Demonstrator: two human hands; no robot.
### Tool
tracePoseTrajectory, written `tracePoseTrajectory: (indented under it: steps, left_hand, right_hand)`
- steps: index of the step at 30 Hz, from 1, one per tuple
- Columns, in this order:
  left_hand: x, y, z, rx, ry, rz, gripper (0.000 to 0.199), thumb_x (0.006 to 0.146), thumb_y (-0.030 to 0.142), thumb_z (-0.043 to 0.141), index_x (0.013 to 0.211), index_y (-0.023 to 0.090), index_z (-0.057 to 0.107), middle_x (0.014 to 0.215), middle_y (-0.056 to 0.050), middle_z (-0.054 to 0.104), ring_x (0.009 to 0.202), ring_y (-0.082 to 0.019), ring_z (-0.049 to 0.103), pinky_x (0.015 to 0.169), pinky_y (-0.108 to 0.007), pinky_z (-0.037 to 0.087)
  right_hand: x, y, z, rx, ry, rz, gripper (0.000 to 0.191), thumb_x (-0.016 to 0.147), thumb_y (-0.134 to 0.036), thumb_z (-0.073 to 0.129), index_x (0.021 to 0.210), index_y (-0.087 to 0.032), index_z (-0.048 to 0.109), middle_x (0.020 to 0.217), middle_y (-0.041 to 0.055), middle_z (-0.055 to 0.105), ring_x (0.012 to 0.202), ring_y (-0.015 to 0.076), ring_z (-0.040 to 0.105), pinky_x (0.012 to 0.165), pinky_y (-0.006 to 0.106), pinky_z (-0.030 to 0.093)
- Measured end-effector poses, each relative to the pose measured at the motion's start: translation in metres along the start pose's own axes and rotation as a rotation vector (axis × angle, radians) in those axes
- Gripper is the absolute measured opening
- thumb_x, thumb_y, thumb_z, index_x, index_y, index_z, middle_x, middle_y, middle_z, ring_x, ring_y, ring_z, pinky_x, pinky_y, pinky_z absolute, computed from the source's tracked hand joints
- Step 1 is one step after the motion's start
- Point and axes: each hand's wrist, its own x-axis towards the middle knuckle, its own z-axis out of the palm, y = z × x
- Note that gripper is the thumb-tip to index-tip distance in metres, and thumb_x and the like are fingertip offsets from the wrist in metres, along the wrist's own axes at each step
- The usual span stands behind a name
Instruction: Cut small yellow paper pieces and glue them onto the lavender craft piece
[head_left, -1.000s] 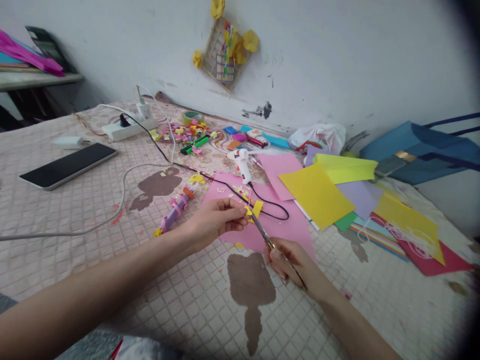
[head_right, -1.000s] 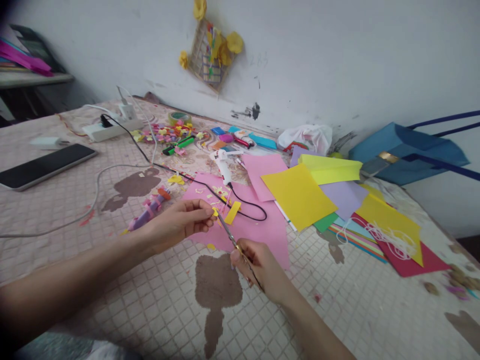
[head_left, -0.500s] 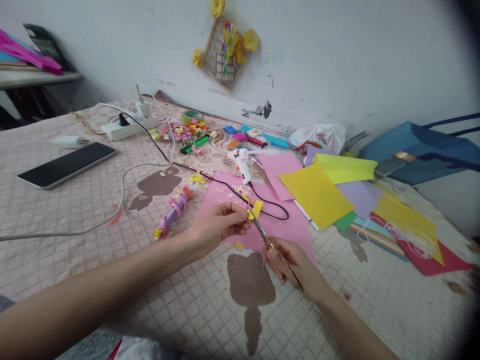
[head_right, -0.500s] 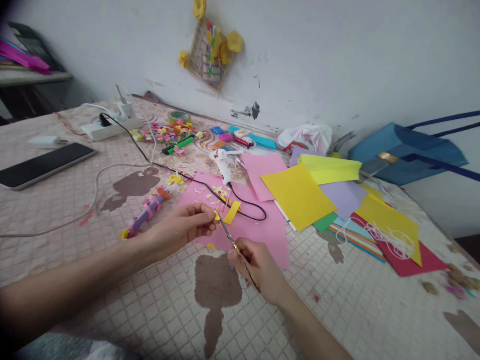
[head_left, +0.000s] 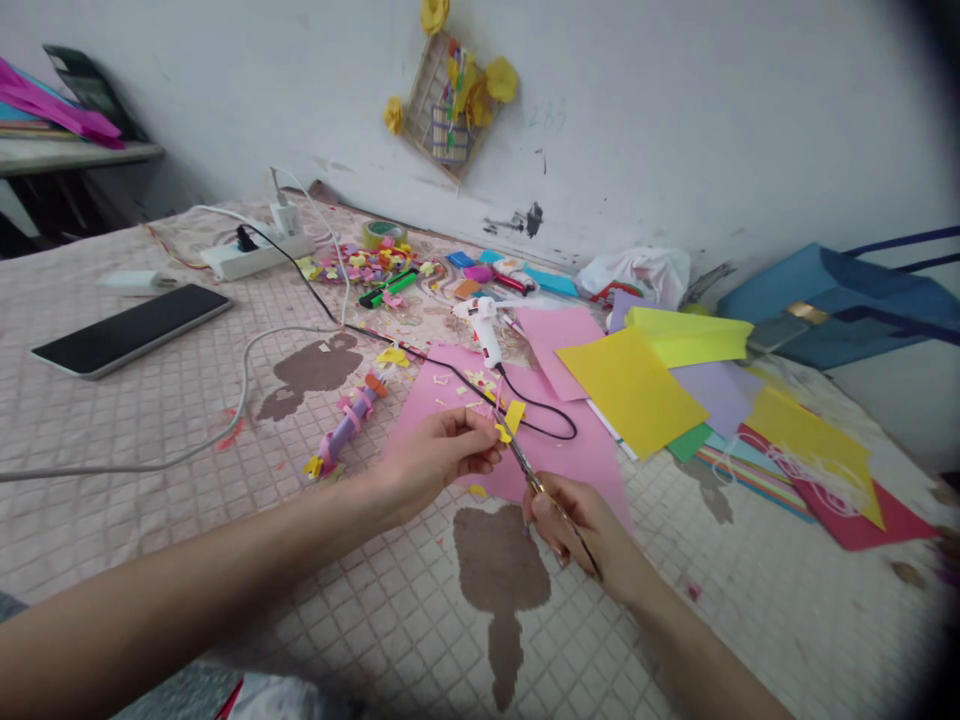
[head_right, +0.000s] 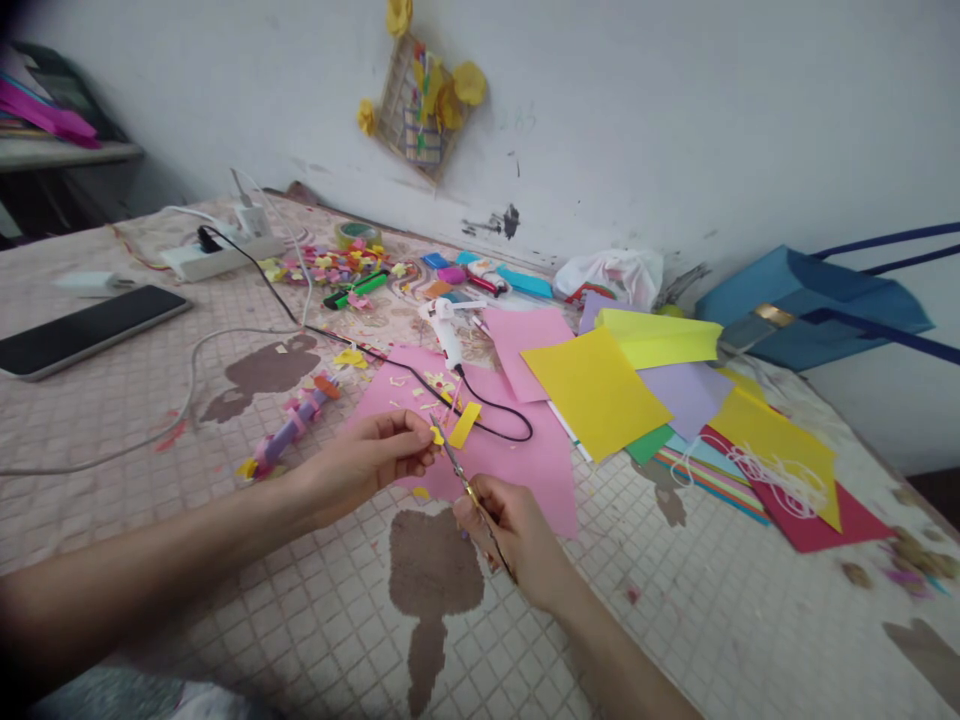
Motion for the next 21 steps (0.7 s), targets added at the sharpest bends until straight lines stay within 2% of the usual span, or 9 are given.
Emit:
tracePoseTrajectory:
  steps: [14,21]
  left_hand:
    - [-0.0011,-0.0011,-0.0013,-0.031,0.002,0.081,0.012,0.075,0.016,0.064,0.074,0.013,0.053,0.077,-0.001,0.059,0.073,-0.01,0.055,0.07,-0.025,0.041]
    - [-0.0024,-0.0009,-0.0001,-0.058,-0.006,0.068,0.013,0.074,0.017,0.066,0.073,0.014,0.054,0.077,-0.001,0.059,0.072,-0.01,0.055,0.07,-0.025,0.041]
  right_hand:
    - [-0.0029,-0.0032,-0.0008,-0.139,0.026,-0.062,0.043,0.087,-0.057,0.038,0.072,-0.017,0.046,0.055,-0.0054,0.035,0.048,0.0091,0.034,0.045,0.023,0.025]
    - [-0.0001,-0.0041,-0.0002,-0.068,0.008,-0.056,0.043,0.087,-0.058,0.038,0.073,-0.017,0.046,0.053,-0.0062,0.033,0.047,0.0092,0.032,0.044,0.024,0.024]
